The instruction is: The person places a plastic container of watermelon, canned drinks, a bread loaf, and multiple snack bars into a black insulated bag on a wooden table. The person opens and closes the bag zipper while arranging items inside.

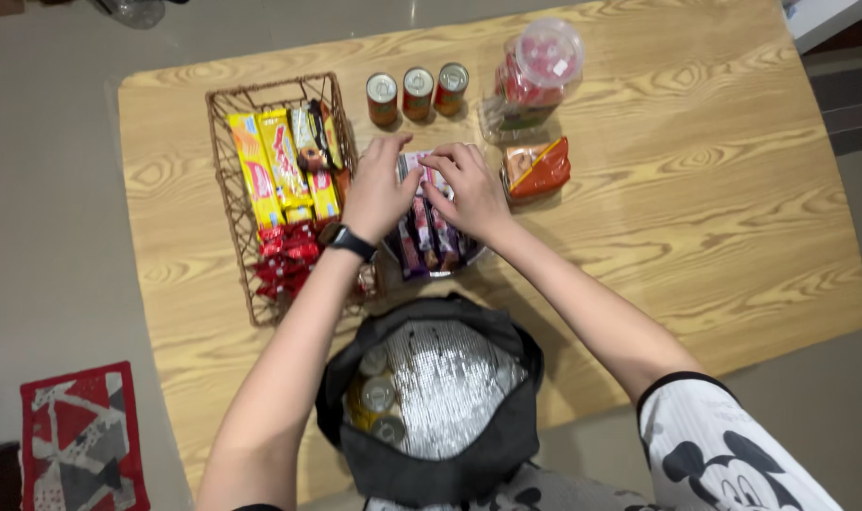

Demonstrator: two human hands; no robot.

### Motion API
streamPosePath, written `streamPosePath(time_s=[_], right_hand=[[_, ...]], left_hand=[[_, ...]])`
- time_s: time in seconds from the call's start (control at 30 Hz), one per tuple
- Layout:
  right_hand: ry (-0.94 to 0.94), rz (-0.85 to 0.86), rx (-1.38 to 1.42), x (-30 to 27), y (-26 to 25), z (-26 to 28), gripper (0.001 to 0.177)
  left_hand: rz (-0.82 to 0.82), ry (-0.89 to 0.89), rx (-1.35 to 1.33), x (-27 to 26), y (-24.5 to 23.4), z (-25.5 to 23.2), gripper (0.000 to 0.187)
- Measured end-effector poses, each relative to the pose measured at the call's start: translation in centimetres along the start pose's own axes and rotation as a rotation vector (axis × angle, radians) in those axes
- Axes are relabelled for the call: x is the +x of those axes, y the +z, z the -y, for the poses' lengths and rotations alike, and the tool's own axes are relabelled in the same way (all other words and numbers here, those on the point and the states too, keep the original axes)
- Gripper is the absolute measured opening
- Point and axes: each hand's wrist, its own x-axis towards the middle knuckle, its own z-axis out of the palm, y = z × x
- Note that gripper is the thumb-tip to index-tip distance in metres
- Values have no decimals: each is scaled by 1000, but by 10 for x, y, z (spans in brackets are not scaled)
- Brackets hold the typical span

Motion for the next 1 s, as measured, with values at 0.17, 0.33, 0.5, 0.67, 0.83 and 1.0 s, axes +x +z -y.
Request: streamPosePath(time_s=[0.17, 0.33, 0.5, 0.67, 0.83, 1.0], right_hand=[[115, 80, -64, 12, 52, -59, 37], [157, 79, -184, 33, 97, -111, 44], [221, 156, -334, 62, 127, -147, 59], [337, 291, -381, 82, 138, -165, 84], [382, 371, -363, 87, 146, -170, 90], [312, 297, -350, 81, 154, -171, 81]], left_hand=[[88, -229, 129, 38, 63, 60, 72], [96, -247, 306, 85, 94, 112, 82], [123, -313, 427, 120, 98, 143, 82], [239, -388, 404, 129, 100, 159, 80], [195, -360, 433, 130, 114, 170, 72], [156, -336, 431, 126, 124, 178, 64]])
